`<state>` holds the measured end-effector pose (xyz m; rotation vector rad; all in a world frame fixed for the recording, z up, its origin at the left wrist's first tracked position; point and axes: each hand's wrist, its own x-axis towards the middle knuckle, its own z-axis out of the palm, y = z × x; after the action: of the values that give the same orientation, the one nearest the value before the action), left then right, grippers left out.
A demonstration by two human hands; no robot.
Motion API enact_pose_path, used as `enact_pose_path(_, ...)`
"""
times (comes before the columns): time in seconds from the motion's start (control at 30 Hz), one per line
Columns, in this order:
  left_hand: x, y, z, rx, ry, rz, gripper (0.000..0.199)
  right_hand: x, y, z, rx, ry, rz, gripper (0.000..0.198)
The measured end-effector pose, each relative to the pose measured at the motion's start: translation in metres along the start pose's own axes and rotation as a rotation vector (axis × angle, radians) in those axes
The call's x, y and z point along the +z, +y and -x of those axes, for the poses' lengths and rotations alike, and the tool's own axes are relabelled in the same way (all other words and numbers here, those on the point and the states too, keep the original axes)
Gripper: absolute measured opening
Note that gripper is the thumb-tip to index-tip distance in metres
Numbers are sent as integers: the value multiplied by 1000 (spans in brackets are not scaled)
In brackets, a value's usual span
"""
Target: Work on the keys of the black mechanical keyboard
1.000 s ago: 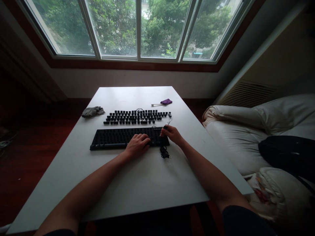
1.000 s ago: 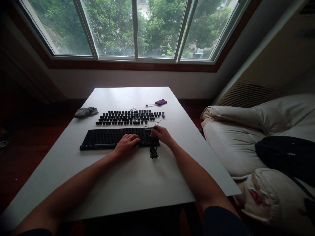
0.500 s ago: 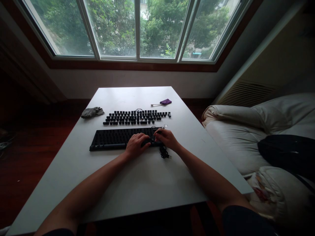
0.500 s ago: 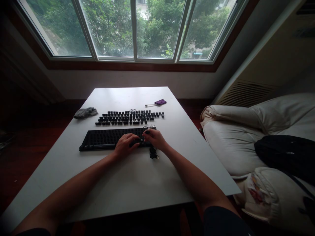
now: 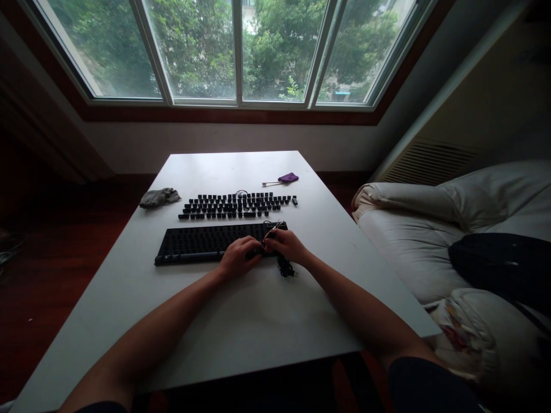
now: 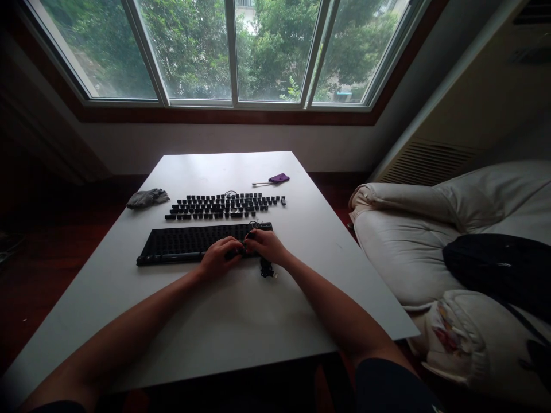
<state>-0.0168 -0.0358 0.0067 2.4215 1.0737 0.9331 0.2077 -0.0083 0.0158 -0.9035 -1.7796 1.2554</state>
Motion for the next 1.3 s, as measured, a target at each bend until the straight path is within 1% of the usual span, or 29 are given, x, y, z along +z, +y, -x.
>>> enact_pose_path(0.1, 1, -1, -1, -16, 6, 40, 22, 1, -1, 0, 17, 10, -23, 33)
enact_pose_path(0.27, 5, -5, 1, -15, 49, 33, 37, 2, -4, 0, 37, 27, -15, 31)
enact_pose_path(0.33, 6, -5, 2, 9, 57, -2, 36, 1, -4, 0, 50, 26, -17, 31)
enact_pose_path(0.43, 6, -7, 2, 77, 43, -62, 25, 1, -3, -1, 65, 17, -20, 31)
enact_pose_path(0.57, 5, -7, 1, 135, 15, -84, 18, 0, -2, -1, 69, -11, -41, 31)
enact_pose_path(0.73, 5, -9, 0, 135, -14, -44, 16, 1, -2, -2, 90, -9, -59, 32)
enact_pose_path(0.97, 3, -9, -1, 116, -51, 119, 19, 1, 0, -1, 90, -14, -28, 30)
enact_pose_path(1.17, 2, -6, -1, 112, -47, 117, 20, 3, -5, 0, 105, 6, -35, 31)
enact_pose_path(1.3, 3, -8, -1, 91, -70, 104, 23, 8, -7, 0, 137, 49, -56, 34)
